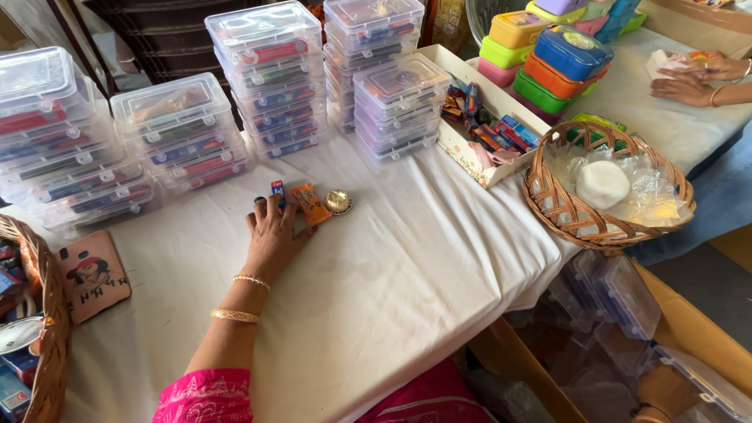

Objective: The person wipes small packaged items with a pink cloth and places them into a clear plastic bag. The items include a toothpaste tube, a small orange packet, and a green tube. The person handles each item individually, wiping it before placing it into the bag.

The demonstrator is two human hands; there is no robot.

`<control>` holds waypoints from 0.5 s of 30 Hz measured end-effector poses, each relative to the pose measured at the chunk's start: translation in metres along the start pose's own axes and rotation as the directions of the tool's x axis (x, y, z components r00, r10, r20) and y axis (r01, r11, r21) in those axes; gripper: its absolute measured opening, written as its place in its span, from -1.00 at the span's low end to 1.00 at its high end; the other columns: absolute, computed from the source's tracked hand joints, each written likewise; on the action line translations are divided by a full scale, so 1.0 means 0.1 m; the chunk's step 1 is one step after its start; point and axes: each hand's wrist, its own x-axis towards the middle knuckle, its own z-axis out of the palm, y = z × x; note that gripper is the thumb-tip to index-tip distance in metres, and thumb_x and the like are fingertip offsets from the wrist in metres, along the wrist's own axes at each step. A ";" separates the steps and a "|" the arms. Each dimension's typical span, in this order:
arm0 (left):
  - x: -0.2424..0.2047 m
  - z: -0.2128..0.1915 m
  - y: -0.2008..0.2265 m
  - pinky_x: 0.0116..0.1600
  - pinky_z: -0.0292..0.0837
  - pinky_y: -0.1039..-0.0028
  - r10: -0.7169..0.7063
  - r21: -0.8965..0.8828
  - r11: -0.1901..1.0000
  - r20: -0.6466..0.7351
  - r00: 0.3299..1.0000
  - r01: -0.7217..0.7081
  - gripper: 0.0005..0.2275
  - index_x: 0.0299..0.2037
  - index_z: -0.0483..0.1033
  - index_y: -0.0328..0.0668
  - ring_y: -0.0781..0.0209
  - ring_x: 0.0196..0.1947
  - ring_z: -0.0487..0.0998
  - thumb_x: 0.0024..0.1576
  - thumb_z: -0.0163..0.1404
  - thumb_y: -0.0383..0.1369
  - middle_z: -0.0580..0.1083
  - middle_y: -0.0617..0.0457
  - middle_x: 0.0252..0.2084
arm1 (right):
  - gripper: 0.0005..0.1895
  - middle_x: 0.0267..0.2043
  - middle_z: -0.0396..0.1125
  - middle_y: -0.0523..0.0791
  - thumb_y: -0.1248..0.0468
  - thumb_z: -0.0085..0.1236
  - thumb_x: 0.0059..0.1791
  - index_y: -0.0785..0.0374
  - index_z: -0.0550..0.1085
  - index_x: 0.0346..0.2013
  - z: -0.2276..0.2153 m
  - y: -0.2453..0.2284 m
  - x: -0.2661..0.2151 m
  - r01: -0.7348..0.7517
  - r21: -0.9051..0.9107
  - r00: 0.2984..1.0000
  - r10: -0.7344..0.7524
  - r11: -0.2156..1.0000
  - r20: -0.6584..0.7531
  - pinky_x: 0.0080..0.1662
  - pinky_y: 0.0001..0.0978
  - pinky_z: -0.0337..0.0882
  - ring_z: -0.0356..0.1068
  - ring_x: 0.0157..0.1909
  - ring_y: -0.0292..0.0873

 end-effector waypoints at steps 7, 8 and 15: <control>-0.01 0.02 -0.01 0.17 0.15 -0.01 0.027 0.013 1.000 -0.025 0.999 -0.027 -0.44 0.16 0.43 -0.14 -0.19 0.19 0.22 0.06 0.15 0.03 0.29 -0.20 0.22 | -0.46 0.01 0.53 0.02 -0.18 0.12 0.13 0.26 0.66 -0.14 0.22 -0.06 0.18 -0.005 -0.028 0.990 0.009 1.000 0.140 0.06 -0.10 0.48 0.52 0.04 0.02; 0.00 0.02 -0.01 0.17 0.15 -0.01 0.019 0.011 1.000 -0.012 1.000 -0.019 -0.44 0.15 0.43 -0.14 -0.19 0.20 0.22 0.06 0.15 0.03 0.29 -0.19 0.22 | -0.50 -0.07 0.55 0.09 -0.10 0.13 0.13 0.31 0.67 -0.22 0.33 -0.08 0.27 -0.104 0.053 0.979 0.093 0.993 0.182 0.07 -0.03 0.46 0.53 0.00 0.10; 0.01 0.05 -0.04 0.18 0.16 -0.02 0.031 0.010 0.999 -0.018 0.999 -0.031 -0.39 0.23 0.38 -0.18 -0.19 0.20 0.23 0.03 0.17 -0.01 0.29 -0.16 0.20 | -0.43 -0.08 0.41 0.18 -0.03 0.17 0.20 0.45 0.54 -0.41 -0.08 -0.18 0.27 -0.335 0.482 0.937 0.340 0.810 0.079 -0.02 0.20 0.38 0.41 0.10 0.26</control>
